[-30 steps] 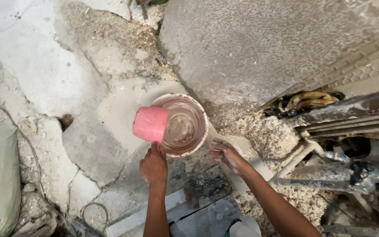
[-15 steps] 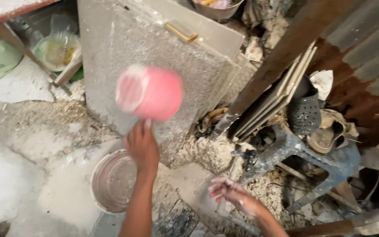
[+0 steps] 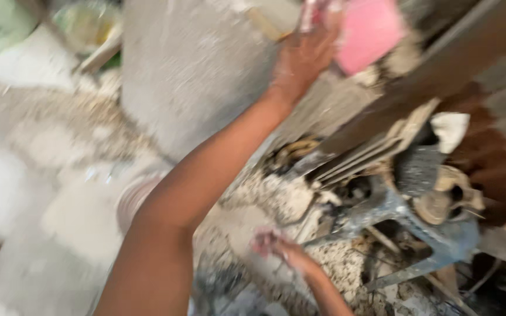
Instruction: The person applies a brown liquid to a long wooden molding using a brush, then walks to a tap to fill a bucket with water using a pink cup. They return and pour gypsum powder from a bag into the bucket. The clip ends before mixing is shown.
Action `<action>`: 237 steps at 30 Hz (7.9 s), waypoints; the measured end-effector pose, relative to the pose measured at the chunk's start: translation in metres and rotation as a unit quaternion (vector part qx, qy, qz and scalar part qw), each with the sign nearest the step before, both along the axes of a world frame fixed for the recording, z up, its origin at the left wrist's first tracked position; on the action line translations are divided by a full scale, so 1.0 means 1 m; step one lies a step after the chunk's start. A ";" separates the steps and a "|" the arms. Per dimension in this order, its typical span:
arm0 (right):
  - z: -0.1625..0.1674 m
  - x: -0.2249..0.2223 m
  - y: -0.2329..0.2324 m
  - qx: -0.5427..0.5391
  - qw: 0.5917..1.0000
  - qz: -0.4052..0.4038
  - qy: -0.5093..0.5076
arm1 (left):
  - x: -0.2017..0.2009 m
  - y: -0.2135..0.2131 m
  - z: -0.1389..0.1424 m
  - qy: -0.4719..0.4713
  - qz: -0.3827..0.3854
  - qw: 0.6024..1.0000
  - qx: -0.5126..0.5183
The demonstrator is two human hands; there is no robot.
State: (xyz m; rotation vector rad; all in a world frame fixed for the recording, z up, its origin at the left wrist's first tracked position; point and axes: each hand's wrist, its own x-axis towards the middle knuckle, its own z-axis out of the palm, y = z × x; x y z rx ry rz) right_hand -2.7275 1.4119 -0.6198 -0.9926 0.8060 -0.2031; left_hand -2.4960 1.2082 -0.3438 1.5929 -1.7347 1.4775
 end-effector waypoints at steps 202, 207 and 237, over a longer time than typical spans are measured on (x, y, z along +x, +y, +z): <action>0.673 3.807 -1.926 -0.266 0.921 -0.261 0.114 | 3.922 -1.619 0.385 0.757 -0.121 0.544 0.341; 0.663 3.768 -1.924 -0.286 0.921 -0.254 0.071 | 3.893 -1.586 0.408 0.748 -0.125 0.561 0.333; 0.710 3.714 -1.909 -0.562 0.776 -0.161 0.237 | 3.802 -1.558 0.405 0.718 -0.181 0.594 0.315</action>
